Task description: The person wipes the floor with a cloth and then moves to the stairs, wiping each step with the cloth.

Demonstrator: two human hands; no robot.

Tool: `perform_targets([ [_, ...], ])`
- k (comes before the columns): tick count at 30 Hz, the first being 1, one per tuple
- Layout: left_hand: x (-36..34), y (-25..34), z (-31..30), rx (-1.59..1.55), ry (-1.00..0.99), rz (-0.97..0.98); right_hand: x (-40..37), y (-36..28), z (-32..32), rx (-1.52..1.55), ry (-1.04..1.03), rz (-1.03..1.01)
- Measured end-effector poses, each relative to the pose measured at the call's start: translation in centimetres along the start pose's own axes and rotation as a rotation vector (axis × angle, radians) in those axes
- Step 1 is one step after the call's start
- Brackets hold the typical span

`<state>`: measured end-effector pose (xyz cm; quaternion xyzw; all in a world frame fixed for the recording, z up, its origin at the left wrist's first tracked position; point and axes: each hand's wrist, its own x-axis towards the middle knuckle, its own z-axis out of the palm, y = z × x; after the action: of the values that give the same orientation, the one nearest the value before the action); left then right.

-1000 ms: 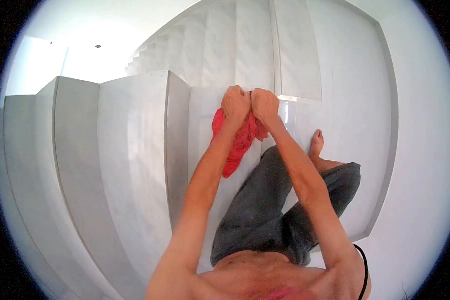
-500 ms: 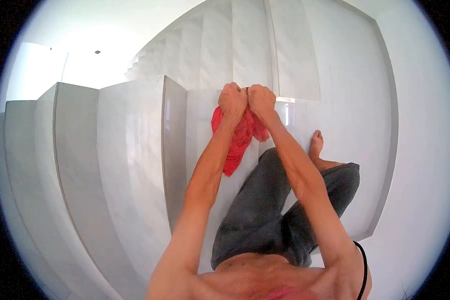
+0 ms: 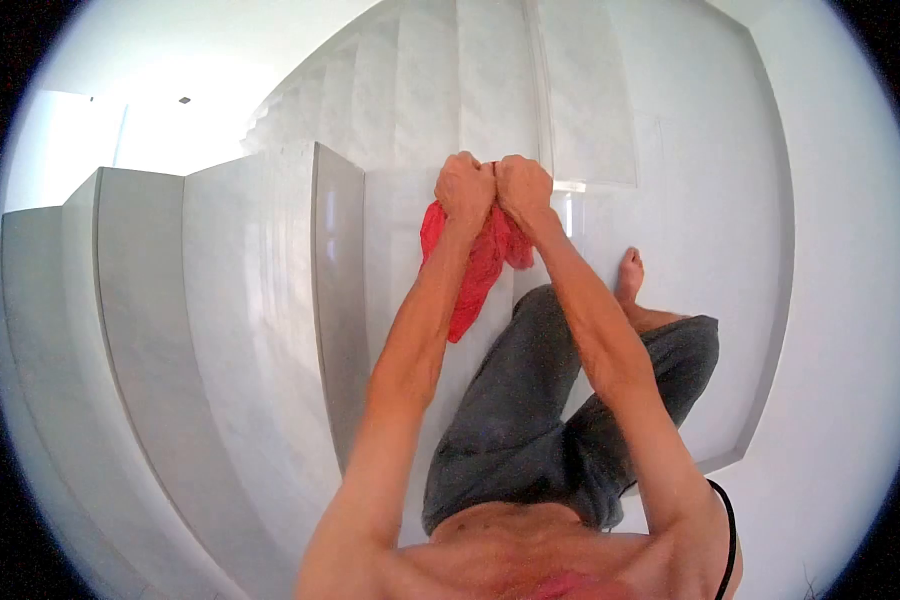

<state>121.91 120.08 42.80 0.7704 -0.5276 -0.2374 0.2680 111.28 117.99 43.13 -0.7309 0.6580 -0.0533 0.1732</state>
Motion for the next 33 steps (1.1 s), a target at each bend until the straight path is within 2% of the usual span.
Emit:
perform_targets([
  [3,0.8,-0.8,-0.5,0.006,-0.022,-0.022,-0.1,-0.8,-0.8,-0.044,-0.031,-0.014],
  [6,-1.7,-1.0,-1.1,0.024,-0.068,-0.042,-3.1,-0.7,0.7,0.008,0.04,-0.026],
  [10,-1.5,-0.7,-1.5,0.003,-0.051,-0.063,-1.5,0.7,2.2,0.06,0.041,-0.109],
  [13,-0.3,-1.2,-0.9,-0.001,-0.054,-0.074,-0.5,-0.2,1.9,0.06,0.009,-0.007],
  [16,-0.7,-0.9,-1.3,0.017,-0.047,-0.064,-0.9,0.1,2.6,0.009,0.072,-0.039],
  [19,-2.0,-1.9,-0.5,-0.004,-0.029,-0.02,-2.8,-0.5,1.0,0.028,0.004,0.027],
  [22,-0.9,-1.0,-1.0,0.029,-0.031,-0.035,-1.5,-0.1,1.0,0.049,0.018,-0.058],
  [25,-0.3,-0.5,-1.0,-0.008,-0.012,-0.059,-0.9,-0.9,-0.5,0.03,-0.014,-0.011],
  [28,-0.9,-0.2,-1.2,0.001,-0.062,-0.074,-1.6,-0.1,0.8,0.009,0.033,-0.023],
  [33,-1.4,-0.8,-0.5,-0.017,-0.05,-0.077,-1.6,0.3,0.9,0.011,-0.03,-0.041],
])
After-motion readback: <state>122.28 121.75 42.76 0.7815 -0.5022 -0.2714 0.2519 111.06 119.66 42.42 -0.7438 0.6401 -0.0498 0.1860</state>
